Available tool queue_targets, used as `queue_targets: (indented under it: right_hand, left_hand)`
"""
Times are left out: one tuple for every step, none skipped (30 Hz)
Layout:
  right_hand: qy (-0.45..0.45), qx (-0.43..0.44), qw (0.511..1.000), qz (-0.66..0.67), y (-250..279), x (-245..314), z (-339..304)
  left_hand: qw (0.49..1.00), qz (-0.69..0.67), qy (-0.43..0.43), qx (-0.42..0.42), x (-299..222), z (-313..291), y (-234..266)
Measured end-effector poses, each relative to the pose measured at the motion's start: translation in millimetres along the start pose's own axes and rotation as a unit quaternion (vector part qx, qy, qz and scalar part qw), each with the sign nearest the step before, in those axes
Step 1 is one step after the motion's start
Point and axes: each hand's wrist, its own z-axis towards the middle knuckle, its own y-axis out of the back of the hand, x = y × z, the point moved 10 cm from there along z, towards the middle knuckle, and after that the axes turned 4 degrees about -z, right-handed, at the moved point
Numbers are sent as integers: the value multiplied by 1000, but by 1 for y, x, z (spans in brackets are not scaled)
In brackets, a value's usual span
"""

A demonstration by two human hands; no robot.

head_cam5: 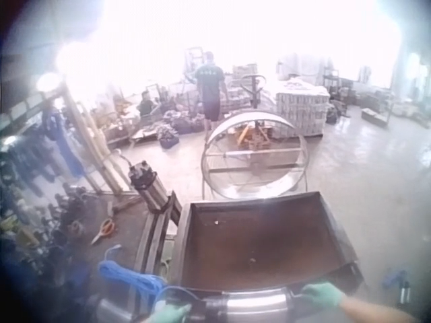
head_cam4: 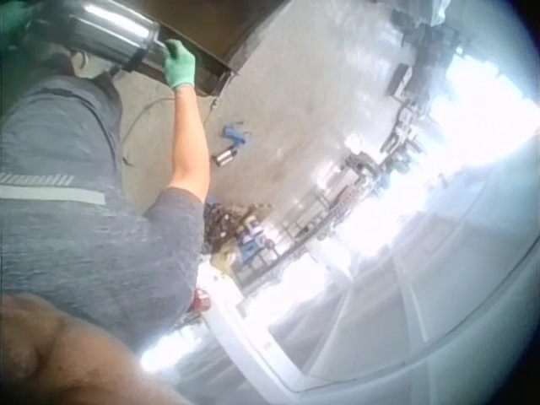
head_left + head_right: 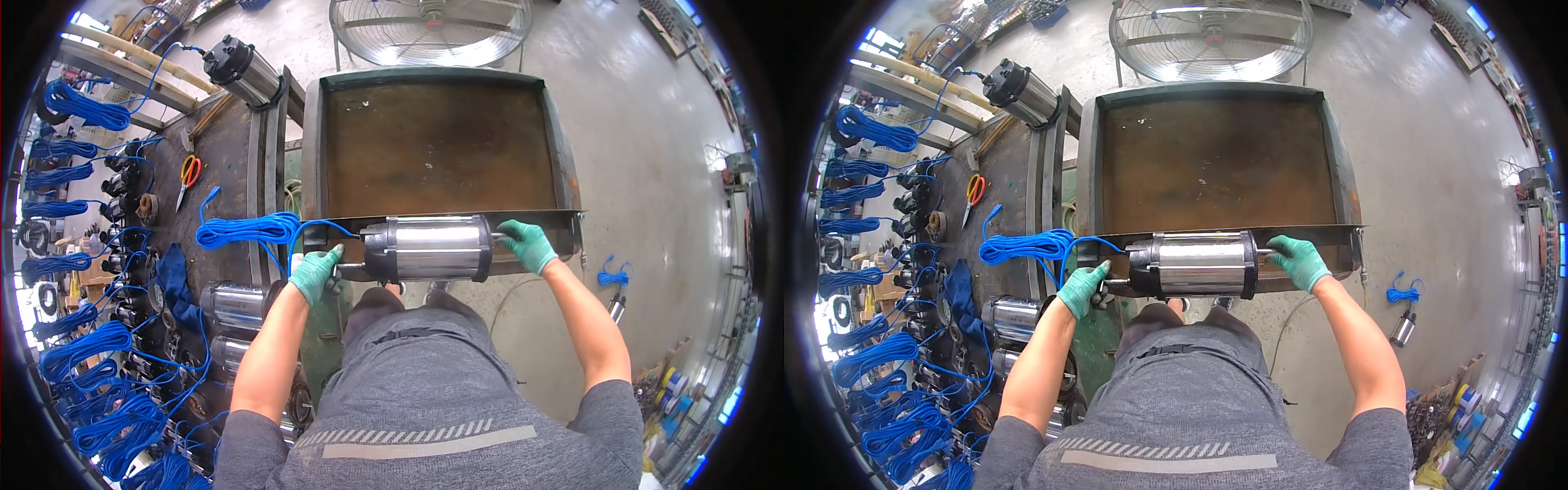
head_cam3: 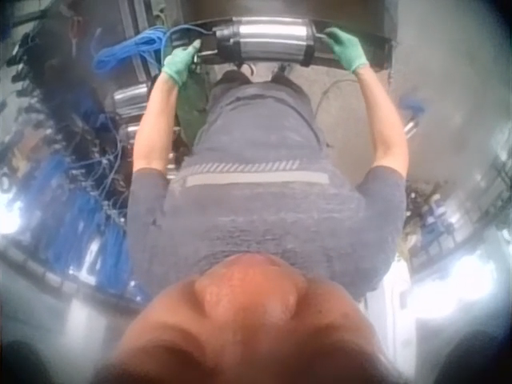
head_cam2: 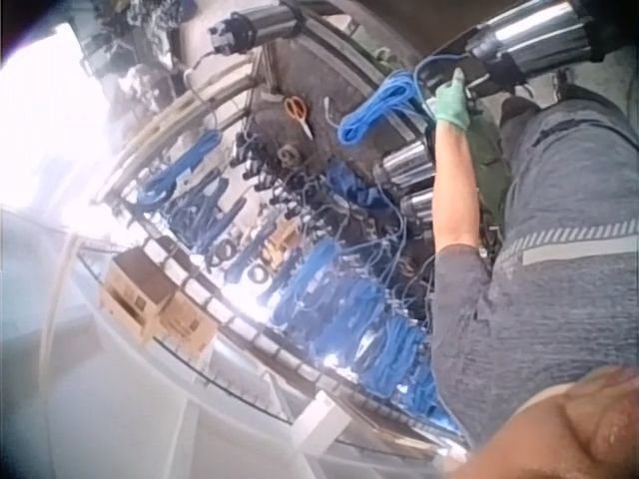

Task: The person connects cables to a pump motor, lowers it into a water tank for testing, then lifts it out and places it onto a storage rack with other units.

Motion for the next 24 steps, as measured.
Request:
queue_targets:
  right_hand:
    - [3, 1, 1000, 0, 1, 2, 2]
    - [-2, 8, 1000, -19, 2, 2, 3]
    - [-11, 13, 999, -38, 3, 2, 2]
    - [-31, 22, 999, -37, 1, -1, 3]
    - [-32, 22, 999, -35, 2, -2, 3]
    - [-23, 21, 999, -42, 3, 2, 3]
    - [-14, 20, 998, -50, 4, 7, 3]
    - [-25, 22, 998, -60, 4, 8, 2]
    - [-25, 24, 998, -60, 3, 5, 2]
    - [-13, 13, 997, -72, 4, 3, 2]
    - [-2, 3, 997, -83, 5, 2, 1]
    - [3, 7, 996, -84, 4, 7, 3]
    - [-15, 12, 997, -70, 5, 7, 2]
    - [-32, 16, 998, -55, 5, 5, 1]
    - [-30, 18, 998, -54, 3, 5, 1]
    - [-20, 10, 997, -72, 5, 5, 2]
    - [-10, 1, 996, -90, 6, 6, 2]
    - [-10, 0, 996, -90, 6, 6, 2]
    - [-29, 16, 996, -78, 4, 3, 2]
    - [-48, 32, 996, -66, 2, -1, 1]
    - [-49, 31, 996, -66, 3, 1, 2]
    - [-92, 21, 994, -50, 6, -6, 1]
    - [-135, 11, 990, -35, 8, -11, -1]
    - [-229, 67, 971, -25, 8, -14, -2]
  left_hand:
    - [1000, 14, 4, 19, -1, -3, -1]
    - [972, 126, -194, -39, -27, -8, 7]
    - [890, 234, -379, -92, -54, -37, -3]
    - [841, 252, -472, -79, -63, -61, -14]
    - [841, 254, -471, -79, -65, -64, -10]
    - [752, 389, -527, -71, -68, -79, -22]
    - [642, 512, -568, -59, -63, -90, -37]
    - [644, 507, -570, -61, -64, -90, -37]
    - [645, 506, -569, -62, -64, -89, -36]
    - [686, 477, -546, -53, -64, -81, -30]
    - [726, 446, -522, -45, -63, -70, -24]
    - [759, 400, -513, -27, -56, -50, -13]
    - [760, 398, -514, -26, -73, -58, -25]
    - [901, 310, -302, -20, -64, -32, -18]
    - [977, 199, -68, -16, -34, -24, -9]
    - [989, 142, -20, 27, -14, -2, -8]
    - [990, 140, -20, 24, -10, -3, -4]
    - [984, 159, -82, 5, -24, -11, -7]
    - [973, 177, -144, -14, -34, -19, -9]
    - [909, 249, -333, -37, -54, -34, -10]
    - [838, 339, -426, -14, -63, -53, -21]
    - [749, 411, -519, -7, -68, -74, -31]
    - [612, 550, -568, -15, -62, -83, -41]
    - [612, 552, -567, -16, -63, -84, -39]
